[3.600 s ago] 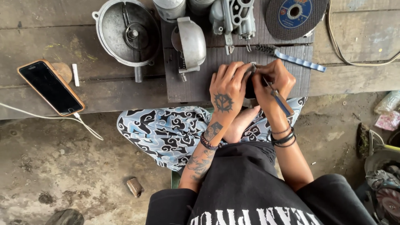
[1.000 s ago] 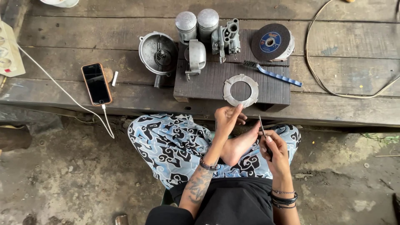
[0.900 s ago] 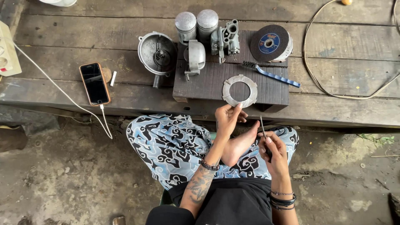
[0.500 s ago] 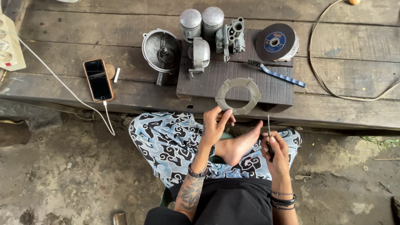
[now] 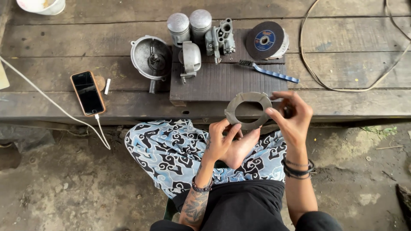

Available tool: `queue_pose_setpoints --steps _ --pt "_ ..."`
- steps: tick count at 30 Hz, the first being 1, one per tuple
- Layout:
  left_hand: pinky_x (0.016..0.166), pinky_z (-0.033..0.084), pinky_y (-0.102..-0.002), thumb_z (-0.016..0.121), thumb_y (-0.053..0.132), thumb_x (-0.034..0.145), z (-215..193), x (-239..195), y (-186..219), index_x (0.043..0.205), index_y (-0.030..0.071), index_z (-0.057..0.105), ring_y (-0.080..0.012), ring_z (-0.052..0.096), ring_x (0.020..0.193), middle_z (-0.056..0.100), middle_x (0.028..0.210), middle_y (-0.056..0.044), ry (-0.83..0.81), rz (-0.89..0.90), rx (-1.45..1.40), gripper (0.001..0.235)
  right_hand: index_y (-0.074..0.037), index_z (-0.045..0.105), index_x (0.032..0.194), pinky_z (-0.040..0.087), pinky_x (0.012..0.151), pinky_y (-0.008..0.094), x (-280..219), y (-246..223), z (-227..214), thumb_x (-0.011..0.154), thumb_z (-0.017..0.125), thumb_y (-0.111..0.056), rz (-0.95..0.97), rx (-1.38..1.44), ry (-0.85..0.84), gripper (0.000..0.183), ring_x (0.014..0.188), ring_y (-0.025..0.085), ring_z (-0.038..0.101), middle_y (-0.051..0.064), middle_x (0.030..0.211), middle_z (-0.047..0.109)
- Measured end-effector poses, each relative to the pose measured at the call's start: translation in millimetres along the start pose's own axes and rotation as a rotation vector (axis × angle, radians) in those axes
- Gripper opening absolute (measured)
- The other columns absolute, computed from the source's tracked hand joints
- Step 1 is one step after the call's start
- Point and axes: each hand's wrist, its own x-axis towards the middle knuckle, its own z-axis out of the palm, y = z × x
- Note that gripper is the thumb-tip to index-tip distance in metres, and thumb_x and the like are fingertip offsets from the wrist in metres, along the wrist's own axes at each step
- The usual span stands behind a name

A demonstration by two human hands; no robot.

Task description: Using a hand scribe tool to mark or engrave lines on a metal motorcycle clutch plate.

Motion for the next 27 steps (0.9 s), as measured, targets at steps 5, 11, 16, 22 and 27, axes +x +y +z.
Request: queue_pose_setpoints --steps 5,11,16,22,27 --pt "0.056 0.06 -0.031 0.06 0.004 0.102 -2 -3 13 0.076 0.002 0.069 -0.0228 0.072 0.057 0.07 0.061 -0.009 -0.052 -0.016 0.011 0.027 -0.002 0.073 0.079 0.031 0.051 0.019 14 3 15 0.08 0.092 -0.008 0.046 0.058 -0.08 0.02 0.051 0.006 0.039 0.005 0.054 0.054" --pt "0.059 0.059 -0.03 0.06 0.004 0.102 -8 -5 22 0.072 0.005 0.068 -0.021 0.072 0.057 0.069 0.059 -0.007 -0.059 -0.012 -0.021 0.031 0.002 0.07 0.075 0.029 0.052 0.02 11 -23 24 0.093 0.078 -0.002 0.055 0.177 -0.081 0.02 0.052 0.006 0.036 0.005 0.055 0.049" --pt "0.06 0.059 -0.028 0.06 0.005 0.101 -6 -7 20 0.07 0.007 0.067 -0.019 0.07 0.055 0.068 0.057 -0.005 -0.047 -0.003 -0.036 0.032 0.0 0.067 0.073 0.031 0.051 0.019 8 -26 21 0.1 0.072 -0.005 0.055 0.186 -0.063 0.028 0.051 0.007 0.036 0.005 0.055 0.047" --pt "0.058 0.058 -0.026 0.063 0.008 0.1 -6 -9 22 0.067 0.008 0.067 -0.0179 0.07 0.053 0.068 0.055 -0.004 -0.015 -0.015 -0.055 0.033 -0.002 0.065 0.074 0.032 0.049 0.018 0 -21 19 0.104 0.067 -0.008 0.075 0.188 -0.041 0.031 0.052 0.004 0.035 0.002 0.056 0.041" --pt "0.059 0.057 -0.026 0.063 0.008 0.101 -8 -12 14 0.068 0.008 0.069 -0.017 0.07 0.054 0.069 0.056 -0.005 0.012 -0.071 -0.101 0.033 -0.003 0.065 0.077 0.033 0.048 0.018 -5 -24 22 0.105 0.065 -0.009 0.111 0.177 -0.009 0.029 0.053 0.005 0.038 0.001 0.057 0.041"
